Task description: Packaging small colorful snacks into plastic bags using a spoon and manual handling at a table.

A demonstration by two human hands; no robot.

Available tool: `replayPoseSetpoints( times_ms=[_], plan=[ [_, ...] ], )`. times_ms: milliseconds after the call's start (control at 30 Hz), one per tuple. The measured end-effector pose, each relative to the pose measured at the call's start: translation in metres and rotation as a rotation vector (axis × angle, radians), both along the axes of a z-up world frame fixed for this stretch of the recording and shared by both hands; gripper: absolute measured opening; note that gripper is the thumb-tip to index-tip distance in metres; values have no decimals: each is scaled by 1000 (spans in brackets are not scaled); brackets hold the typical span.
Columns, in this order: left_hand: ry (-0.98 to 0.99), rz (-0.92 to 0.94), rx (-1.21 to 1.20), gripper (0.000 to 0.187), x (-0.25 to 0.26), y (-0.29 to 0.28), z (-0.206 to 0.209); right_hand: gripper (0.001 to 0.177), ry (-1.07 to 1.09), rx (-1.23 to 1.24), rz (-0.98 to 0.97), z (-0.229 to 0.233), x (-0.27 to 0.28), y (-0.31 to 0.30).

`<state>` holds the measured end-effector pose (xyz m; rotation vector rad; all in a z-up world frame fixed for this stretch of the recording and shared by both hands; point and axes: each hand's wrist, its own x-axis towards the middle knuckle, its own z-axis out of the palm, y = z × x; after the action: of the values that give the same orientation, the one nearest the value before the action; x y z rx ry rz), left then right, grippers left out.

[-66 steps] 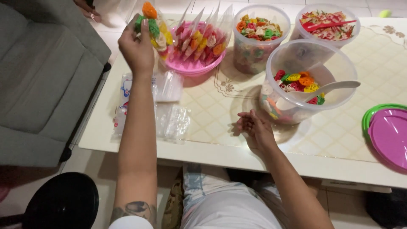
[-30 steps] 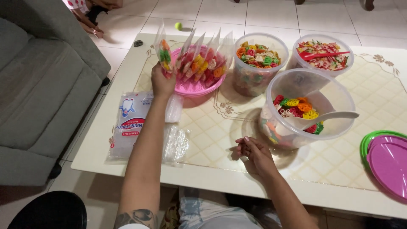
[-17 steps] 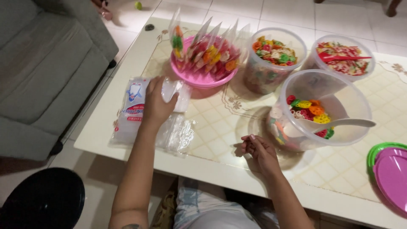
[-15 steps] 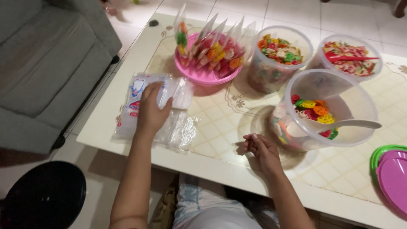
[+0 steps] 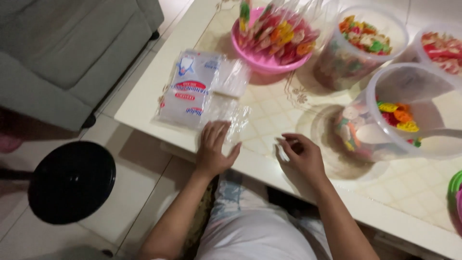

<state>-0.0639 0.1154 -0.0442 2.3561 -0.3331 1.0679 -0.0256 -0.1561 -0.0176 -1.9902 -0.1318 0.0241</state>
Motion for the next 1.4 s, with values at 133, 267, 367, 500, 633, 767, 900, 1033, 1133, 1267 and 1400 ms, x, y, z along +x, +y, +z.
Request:
replayPoseSetpoints(
  times_ms=[133, 267, 367, 500, 633, 767, 900, 1033, 1133, 1267, 1400],
  plan=[
    [-27, -23, 2, 57, 1, 1, -3, 35, -127, -180, 92, 14, -3, 34],
    [30, -71, -13, 70, -2, 2, -4, 47, -226, -345, 277, 24, -10, 63],
    [16, -90, -19, 58, 5, 4, -8, 48, -276, -375, 324, 31, -4, 77],
    [-31, -95, -20, 47, 5, 3, -12, 38, -470, -402, 350, 23, 2, 82],
    [-28, -91, -19, 43, 3, 3, -10, 28, -517, -427, 343, 17, 6, 81],
    [-41, -117, 12, 40, 4, 4, -16, 29, -560, -403, 340, 12, 8, 82],
    [-54, -93, 16, 69, -1, 0, -2, 25, -526, -276, 307, 22, -1, 74],
    [-28, -56, -25, 89, -3, -1, 5, 20, -431, -96, 221, 1, 4, 41],
    [-23, -51, -86, 105, -4, -2, 6, 10, -316, 87, 48, -7, -7, 10],
    [-178, -23, -77, 80, -26, -24, -24, 15, -89, 249, -170, -11, -34, -30],
    [12, -702, 45, 9, -86, -76, -62, 16, -70, 296, -217, -21, -41, -45]
  ],
)
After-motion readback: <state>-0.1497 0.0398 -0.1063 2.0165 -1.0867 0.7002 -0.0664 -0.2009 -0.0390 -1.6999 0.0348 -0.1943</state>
